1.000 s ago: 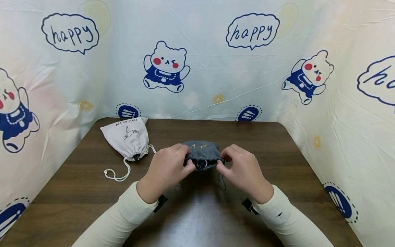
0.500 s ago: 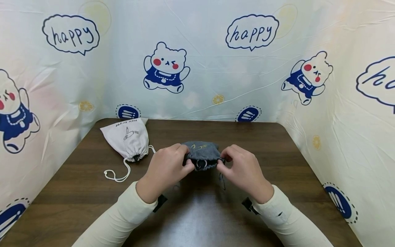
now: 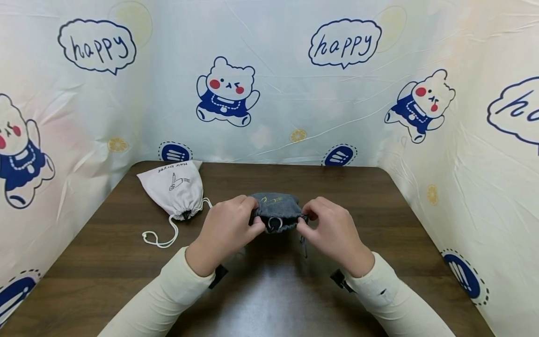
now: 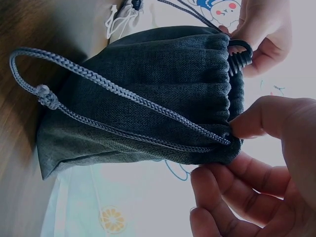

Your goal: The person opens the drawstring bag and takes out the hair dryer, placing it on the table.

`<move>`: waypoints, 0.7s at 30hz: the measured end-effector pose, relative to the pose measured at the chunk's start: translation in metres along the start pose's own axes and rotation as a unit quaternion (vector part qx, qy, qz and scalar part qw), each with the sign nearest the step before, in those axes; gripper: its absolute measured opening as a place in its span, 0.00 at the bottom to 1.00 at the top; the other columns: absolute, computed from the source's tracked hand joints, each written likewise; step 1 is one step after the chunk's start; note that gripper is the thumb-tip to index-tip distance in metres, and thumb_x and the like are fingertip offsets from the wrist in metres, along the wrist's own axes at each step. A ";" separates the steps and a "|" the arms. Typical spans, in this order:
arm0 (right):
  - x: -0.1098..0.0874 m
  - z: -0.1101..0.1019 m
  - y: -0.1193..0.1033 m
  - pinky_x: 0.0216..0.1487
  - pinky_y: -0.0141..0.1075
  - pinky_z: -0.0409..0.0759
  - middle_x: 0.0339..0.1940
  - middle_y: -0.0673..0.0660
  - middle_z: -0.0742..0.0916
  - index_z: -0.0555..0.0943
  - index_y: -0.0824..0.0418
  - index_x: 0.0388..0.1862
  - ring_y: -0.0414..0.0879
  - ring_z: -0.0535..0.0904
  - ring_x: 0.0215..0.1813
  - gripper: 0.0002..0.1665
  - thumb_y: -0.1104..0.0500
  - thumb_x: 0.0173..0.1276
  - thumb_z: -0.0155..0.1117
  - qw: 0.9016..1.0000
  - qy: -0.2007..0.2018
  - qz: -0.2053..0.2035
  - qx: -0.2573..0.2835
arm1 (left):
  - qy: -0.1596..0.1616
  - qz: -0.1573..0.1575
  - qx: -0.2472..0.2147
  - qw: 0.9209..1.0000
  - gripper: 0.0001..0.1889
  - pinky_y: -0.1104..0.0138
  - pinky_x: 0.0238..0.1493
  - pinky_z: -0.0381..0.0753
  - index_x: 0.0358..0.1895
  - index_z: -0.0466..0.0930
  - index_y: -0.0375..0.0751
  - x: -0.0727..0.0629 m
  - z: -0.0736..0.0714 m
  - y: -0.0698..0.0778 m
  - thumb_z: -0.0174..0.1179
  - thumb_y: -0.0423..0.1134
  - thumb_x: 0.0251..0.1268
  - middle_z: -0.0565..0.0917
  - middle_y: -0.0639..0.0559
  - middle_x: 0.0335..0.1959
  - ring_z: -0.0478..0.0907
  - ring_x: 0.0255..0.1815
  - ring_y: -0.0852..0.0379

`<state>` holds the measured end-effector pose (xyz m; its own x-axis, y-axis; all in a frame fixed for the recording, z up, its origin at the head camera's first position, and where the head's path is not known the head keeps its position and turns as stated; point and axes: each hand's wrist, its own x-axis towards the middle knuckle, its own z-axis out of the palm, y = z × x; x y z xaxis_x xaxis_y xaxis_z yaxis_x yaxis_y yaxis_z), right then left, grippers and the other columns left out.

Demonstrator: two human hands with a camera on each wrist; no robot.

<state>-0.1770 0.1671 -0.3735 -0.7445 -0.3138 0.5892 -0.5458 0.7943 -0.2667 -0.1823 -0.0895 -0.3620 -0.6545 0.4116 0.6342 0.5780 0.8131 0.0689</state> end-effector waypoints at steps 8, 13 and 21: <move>0.000 -0.001 0.001 0.35 0.35 0.80 0.30 0.47 0.84 0.83 0.51 0.32 0.37 0.77 0.33 0.06 0.55 0.61 0.74 1.000 -0.002 0.002 0.000 | -0.003 -0.002 0.000 1.000 0.04 0.63 0.20 0.73 0.31 0.83 0.42 0.000 -0.002 -0.001 0.66 0.36 0.51 0.80 0.53 0.24 0.72 0.18 0.58; 0.000 -0.001 0.002 0.34 0.35 0.80 0.30 0.47 0.84 0.83 0.52 0.32 0.37 0.77 0.33 0.06 0.55 0.61 0.73 1.000 0.000 0.001 -0.001 | -0.007 -0.006 -0.001 1.000 0.04 0.64 0.20 0.72 0.31 0.84 0.41 0.001 -0.003 -0.001 0.66 0.35 0.51 0.81 0.53 0.24 0.72 0.18 0.59; 0.000 -0.001 0.003 0.35 0.36 0.80 0.30 0.49 0.85 0.84 0.53 0.32 0.37 0.77 0.33 0.06 0.55 0.61 0.73 1.000 0.001 0.001 0.002 | -0.007 -0.008 -0.006 1.000 0.04 0.64 0.21 0.72 0.32 0.84 0.41 0.001 -0.004 -0.002 0.64 0.34 0.51 0.82 0.52 0.26 0.73 0.19 0.59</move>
<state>-0.1785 0.1704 -0.3735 -0.7445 -0.3115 0.5906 -0.5466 0.7922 -0.2712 -0.1826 -0.0926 -0.3585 -0.6706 0.4039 0.6222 0.5733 0.8145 0.0891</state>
